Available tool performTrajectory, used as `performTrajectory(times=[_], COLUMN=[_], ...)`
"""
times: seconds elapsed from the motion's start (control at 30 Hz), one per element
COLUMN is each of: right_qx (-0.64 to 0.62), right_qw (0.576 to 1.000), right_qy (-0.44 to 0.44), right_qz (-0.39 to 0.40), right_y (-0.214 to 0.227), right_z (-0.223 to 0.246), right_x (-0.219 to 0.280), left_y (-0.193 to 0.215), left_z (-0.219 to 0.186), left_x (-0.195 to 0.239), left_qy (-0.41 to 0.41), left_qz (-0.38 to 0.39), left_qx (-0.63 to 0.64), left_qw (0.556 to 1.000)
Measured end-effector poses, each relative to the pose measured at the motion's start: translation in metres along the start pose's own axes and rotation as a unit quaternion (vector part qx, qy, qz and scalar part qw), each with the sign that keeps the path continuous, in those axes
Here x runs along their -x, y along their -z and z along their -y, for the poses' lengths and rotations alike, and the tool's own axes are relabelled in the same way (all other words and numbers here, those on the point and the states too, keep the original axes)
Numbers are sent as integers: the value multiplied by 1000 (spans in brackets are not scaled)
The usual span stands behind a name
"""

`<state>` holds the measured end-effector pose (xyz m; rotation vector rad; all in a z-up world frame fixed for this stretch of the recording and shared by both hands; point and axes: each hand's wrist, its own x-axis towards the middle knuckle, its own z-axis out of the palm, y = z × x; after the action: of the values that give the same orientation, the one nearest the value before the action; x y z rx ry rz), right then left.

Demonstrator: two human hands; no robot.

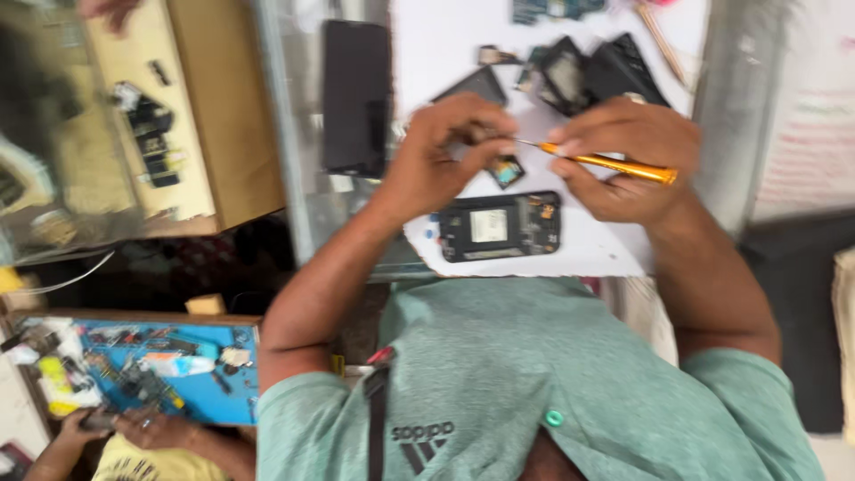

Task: The person disassembles a mobile phone, removes the back cover and battery, and uses a screwdriver to detach the motherboard and screen assembly. The person then inspects the motherboard and places components on the workbench.

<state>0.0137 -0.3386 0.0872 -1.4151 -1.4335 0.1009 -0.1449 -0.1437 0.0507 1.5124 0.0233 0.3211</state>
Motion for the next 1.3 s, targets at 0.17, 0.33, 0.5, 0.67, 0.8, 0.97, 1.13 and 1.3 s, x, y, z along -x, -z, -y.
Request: performTrajectory(times=[0.17,0.33,0.5,0.67,0.8,0.97,1.13,1.3], right_qx=[-7,10,-10,-8,-7,4,24,34], right_qw=[1000,1000,1000,1000,1000,999,999,998], right_qy=[18,13,-5,7,9,30,44,47], right_qz=[0,-14,-25,-13,0,15,3,6], right_y=[1,0,0,2,-2,1,-1,-1], right_z=[-3,1,0,-2,-1,-5,-2,1], right_x=[-9,-10,2,1,-6,-3,-3,-9], left_y=[-2,-1,-2,-5,-5,-2,-3,-4], left_z=[-6,-7,-3,-10,-15,-11,-13,-12], left_x=[0,-2,0,-2,-2,0,-1,-1], left_qy=[-12,3,6,-12,-9,-42,-61,-86], left_qz=[7,4,-15,-9,-15,-10,-23,-35], left_qx=[-42,-54,-64,-60,-56,-87,-136,-188], left_qw=[999,999,998,998,998,995,989,978])
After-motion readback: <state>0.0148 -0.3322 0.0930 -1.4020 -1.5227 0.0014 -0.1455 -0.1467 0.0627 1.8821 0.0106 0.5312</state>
